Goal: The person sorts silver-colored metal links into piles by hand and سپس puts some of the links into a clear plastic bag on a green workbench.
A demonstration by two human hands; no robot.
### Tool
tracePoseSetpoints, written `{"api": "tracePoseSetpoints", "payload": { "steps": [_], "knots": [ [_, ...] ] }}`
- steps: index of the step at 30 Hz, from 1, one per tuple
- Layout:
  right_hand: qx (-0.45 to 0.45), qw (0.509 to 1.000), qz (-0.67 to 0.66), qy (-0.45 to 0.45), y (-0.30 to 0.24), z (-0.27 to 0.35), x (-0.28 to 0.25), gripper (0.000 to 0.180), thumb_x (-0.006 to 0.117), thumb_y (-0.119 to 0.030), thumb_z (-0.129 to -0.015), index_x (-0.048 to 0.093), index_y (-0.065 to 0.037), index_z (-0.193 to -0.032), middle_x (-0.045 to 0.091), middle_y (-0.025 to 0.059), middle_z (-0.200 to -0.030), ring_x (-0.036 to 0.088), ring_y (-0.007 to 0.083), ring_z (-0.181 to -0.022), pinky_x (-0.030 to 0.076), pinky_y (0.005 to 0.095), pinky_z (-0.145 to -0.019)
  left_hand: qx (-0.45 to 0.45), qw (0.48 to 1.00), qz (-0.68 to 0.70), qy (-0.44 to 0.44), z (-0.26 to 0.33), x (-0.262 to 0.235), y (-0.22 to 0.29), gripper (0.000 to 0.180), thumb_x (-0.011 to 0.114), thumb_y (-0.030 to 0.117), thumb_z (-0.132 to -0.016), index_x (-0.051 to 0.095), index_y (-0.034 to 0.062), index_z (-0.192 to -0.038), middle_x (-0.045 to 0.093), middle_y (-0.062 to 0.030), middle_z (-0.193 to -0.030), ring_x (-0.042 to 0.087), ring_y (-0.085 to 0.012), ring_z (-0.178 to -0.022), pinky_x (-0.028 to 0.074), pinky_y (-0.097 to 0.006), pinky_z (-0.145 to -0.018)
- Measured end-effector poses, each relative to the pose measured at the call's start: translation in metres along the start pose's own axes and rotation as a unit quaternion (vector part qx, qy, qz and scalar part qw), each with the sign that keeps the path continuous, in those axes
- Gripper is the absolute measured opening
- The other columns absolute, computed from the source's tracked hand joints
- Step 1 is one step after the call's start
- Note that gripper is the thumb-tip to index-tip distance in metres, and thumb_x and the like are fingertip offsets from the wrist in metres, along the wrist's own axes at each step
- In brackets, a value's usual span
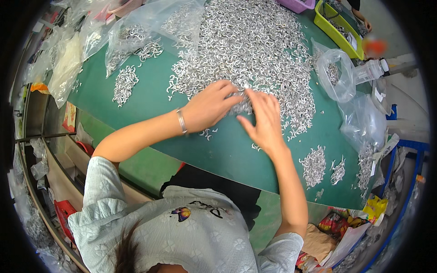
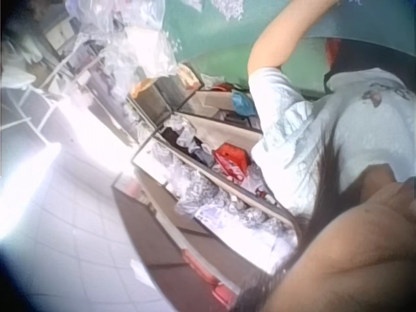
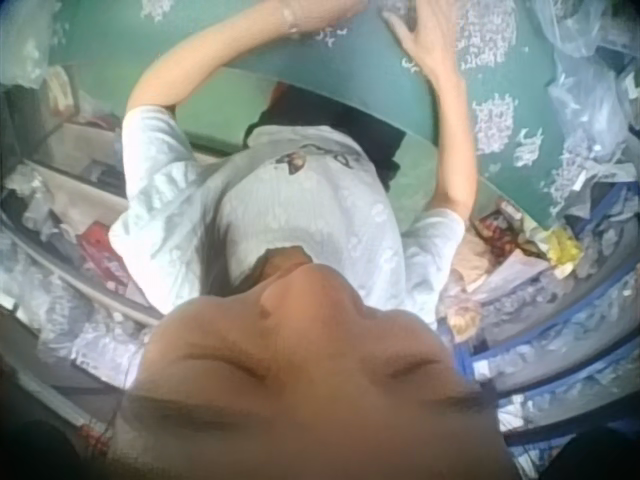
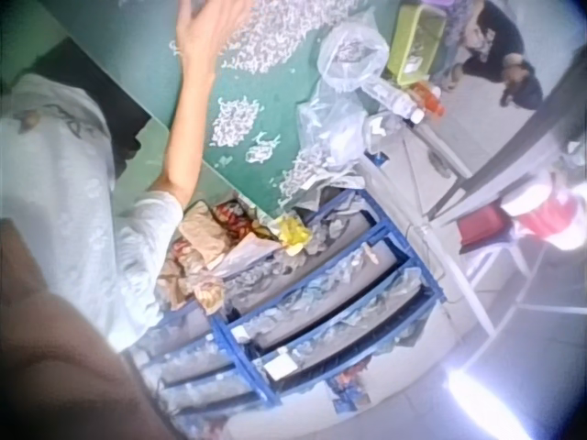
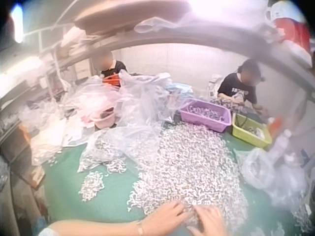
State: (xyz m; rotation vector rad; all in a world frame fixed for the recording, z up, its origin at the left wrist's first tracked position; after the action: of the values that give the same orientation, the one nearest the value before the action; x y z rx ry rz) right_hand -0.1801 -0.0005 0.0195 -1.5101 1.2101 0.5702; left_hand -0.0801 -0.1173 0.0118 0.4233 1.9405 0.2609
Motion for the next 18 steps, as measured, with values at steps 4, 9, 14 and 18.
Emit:
{"api": "tracePoseSetpoints", "payload": {
  "steps": [4, 9, 14, 18],
  "knots": [
    [-0.03, 0.998, -0.028, -0.055, -0.028, 0.022, 0.0, 0.063, 0.074, -0.015, -0.079, 0.047, -0.003, -0.136, 0.058, 0.0127, -0.124, 0.05, 0.0332, -0.12, 0.031, 0.0511, -0.11, 0.016, 0.999, 0.026, -0.025, 0.033, -0.011, 0.019, 0.039, 0.066, 0.005, -0.078, 0.059, 0.006, -0.117, 0.055, -0.0117, -0.114, 0.05, -0.0304, -0.113, 0.042, -0.043, -0.098],
    [-0.031, 0.995, -0.006, -0.093, -0.034, 0.06, -0.007, 0.044, 0.07, -0.008, -0.081, 0.057, -0.003, -0.124, 0.062, 0.0109, -0.12, 0.052, 0.0321, -0.119, 0.034, 0.0515, -0.107, -0.035, 0.998, 0.033, -0.042, 0.064, -0.025, 0.023, 0.04, 0.069, 0.005, -0.076, 0.061, 0.0071, -0.115, 0.054, -0.0113, -0.119, 0.048, -0.0327, -0.118, 0.04, -0.047, -0.101],
    [0.031, 0.998, 0.041, 0.022, -0.022, 0.074, -0.024, 0.036, 0.067, -0.003, -0.082, 0.062, -0.002, -0.117, 0.067, 0.0106, -0.108, 0.056, 0.0326, -0.115, 0.037, 0.0496, -0.102, -0.095, 0.995, 0.013, -0.012, 0.062, -0.037, 0.024, 0.037, 0.068, 0.013, -0.079, 0.061, 0.0085, -0.116, 0.052, -0.0096, -0.129, 0.046, -0.031, -0.124, 0.035, -0.053, -0.105],
    [0.03, 0.998, -0.04, 0.024, -0.051, 0.063, -0.012, 0.042, 0.069, -0.004, -0.081, 0.06, -0.002, -0.122, 0.066, 0.0129, -0.109, 0.055, 0.032, -0.118, 0.037, 0.0497, -0.104, -0.022, 0.996, -0.013, -0.085, 0.051, -0.01, 0.046, 0.052, 0.074, 0.018, -0.077, 0.057, 0.0161, -0.126, 0.046, -0.0073, -0.142, 0.042, -0.0317, -0.131, 0.031, -0.06, -0.106]
  ]
}}
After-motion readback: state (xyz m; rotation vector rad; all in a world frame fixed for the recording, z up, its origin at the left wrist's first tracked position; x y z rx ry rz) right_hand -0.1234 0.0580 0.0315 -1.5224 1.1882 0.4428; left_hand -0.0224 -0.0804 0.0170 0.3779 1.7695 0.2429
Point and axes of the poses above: each hand's wrist, its own z-axis away from the middle knuckle, its own x-axis out of the palm, y = z × x, the point moved 5 cm from there along -z, towards the middle knuckle
